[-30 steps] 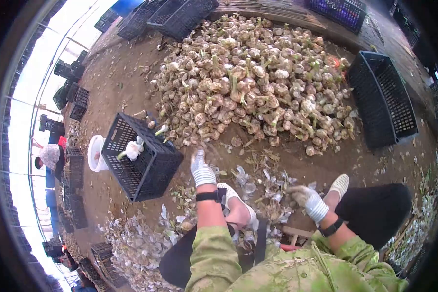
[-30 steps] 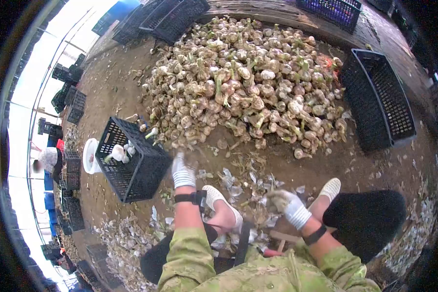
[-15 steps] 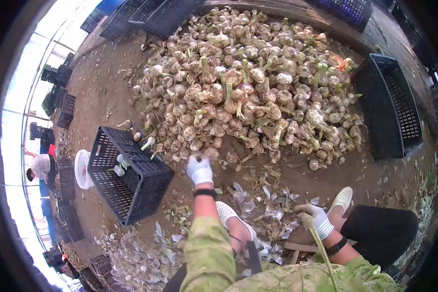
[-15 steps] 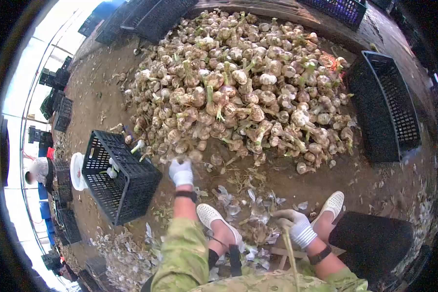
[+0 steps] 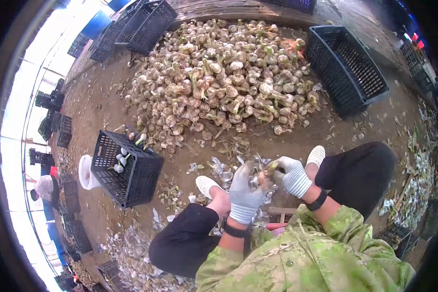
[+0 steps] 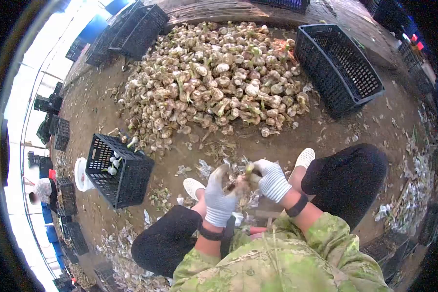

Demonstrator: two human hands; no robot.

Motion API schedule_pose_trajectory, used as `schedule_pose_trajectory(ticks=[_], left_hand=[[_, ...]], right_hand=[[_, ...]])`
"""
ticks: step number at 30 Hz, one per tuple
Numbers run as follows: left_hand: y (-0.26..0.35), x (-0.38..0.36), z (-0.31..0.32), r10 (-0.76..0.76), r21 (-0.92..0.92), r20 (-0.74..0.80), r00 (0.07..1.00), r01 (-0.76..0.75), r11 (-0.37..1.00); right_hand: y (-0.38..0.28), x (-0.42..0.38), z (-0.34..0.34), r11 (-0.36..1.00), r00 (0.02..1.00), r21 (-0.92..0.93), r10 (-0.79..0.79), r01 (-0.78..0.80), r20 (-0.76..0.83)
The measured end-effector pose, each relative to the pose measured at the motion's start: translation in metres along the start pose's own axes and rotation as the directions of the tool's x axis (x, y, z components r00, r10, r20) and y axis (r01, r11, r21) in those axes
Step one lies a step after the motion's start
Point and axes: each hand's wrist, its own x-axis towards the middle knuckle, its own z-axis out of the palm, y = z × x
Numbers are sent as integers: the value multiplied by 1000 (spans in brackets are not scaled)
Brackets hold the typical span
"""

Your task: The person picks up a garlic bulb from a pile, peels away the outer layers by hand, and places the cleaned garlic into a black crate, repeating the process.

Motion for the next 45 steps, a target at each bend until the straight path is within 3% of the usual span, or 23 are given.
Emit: schedule_pose_trajectory(ticks=[1, 3, 7, 12, 16, 22, 24, 26, 27, 28, 30, 31, 32, 34, 36, 37, 38, 40, 41, 42, 43, 44, 45], left_hand=[[6, -8, 2, 18, -11, -55, 998, -19, 1000], [3, -26, 7, 63, -52, -8, 998, -64, 997], [5, -37, 12, 13, -75, -5, 1000, -14, 997], [13, -31, 9, 214, 362, 54, 975, -219, 906], [4, -29, 8, 240, 438, 67, 968, -245, 865], [2, -21, 3, 307, 428, 54, 950, -300, 853], [5, -17, 0, 278, 367, 46, 959, -275, 889], [-2, -19, -1, 67, -15, -1, 998, -67, 998], [1, -29, 2, -207, -569, 116, 971, 236, 788], [-1, -30, 1, -206, -565, 124, 971, 240, 789], [-9, -31, 0, -308, -883, 282, 909, 372, 287], [-10, -29, 1, -254, -896, 305, 918, 367, 251], [-9, -28, 3, -247, -896, 308, 919, 367, 251], [-2, -28, 5, -337, -669, 176, 925, 364, 648], [4, -29, 10, -298, -720, 226, 927, 365, 590], [-7, -31, 16, -291, -555, 221, 931, 365, 747], [-12, -32, 20, -282, -361, 215, 935, 344, 867], [-21, -29, 22, -266, -462, 119, 957, 291, 838], [-38, -29, 22, -401, -633, 67, 913, 350, 690], [-42, -26, 18, -534, -779, 46, 844, 364, 510], [-48, -24, 7, -573, -791, -47, 818, 320, 522], [-43, -20, 6, -566, -789, -46, 823, 318, 526], [-37, -18, 8, -421, -607, -130, 898, 264, 750]], right_hand=[[-3, -3, -3, 1000, 1000, 1, -7, 7, -7], [-13, -8, -9, 834, 978, 512, 160, -206, 133], [-32, -16, -15, 899, 985, 414, 88, -143, 149], [-12, -17, -3, 872, 975, 437, 182, -221, 131], [-13, -15, -4, 850, 948, 423, 262, -314, 178], [-4, -18, 2, 607, 931, 707, 278, -362, 238], [-14, -17, -6, 754, 937, 557, 268, -348, 222], [-25, -22, -8, 860, 943, 393, 261, -325, 208], [-29, -25, -7, 887, 967, 394, 185, -241, 176], [-30, -28, -6, 906, 984, 394, 108, -157, 144], [-30, -30, -4, 866, 979, 461, 146, -195, 141], [-28, -29, -6, 809, 966, 528, 202, -257, 162], [-27, -28, -9, 745, 949, 588, 253, -315, 188], [-32, -28, -10, 789, 960, 548, 236, -278, 148], [-31, -29, -8, 827, 969, 505, 219, -246, 115], [-27, -32, -2, 979, 996, 204, -28, 10, 88], [-23, -33, 3, 950, 951, -114, -273, 290, 144], [-5, -26, 6, 981, 983, 92, -176, 171, 47], [9, -20, 2, 843, 992, 529, 125, -94, -22], [5, -11, -4, 456, 908, 852, 415, -257, 52], [-1, -4, -17, 607, 955, 785, 289, -128, -68], [-7, -8, -26, 541, 955, 826, 296, -155, -15], [4, -6, -20, 720, 976, 680, 217, -138, -31]])
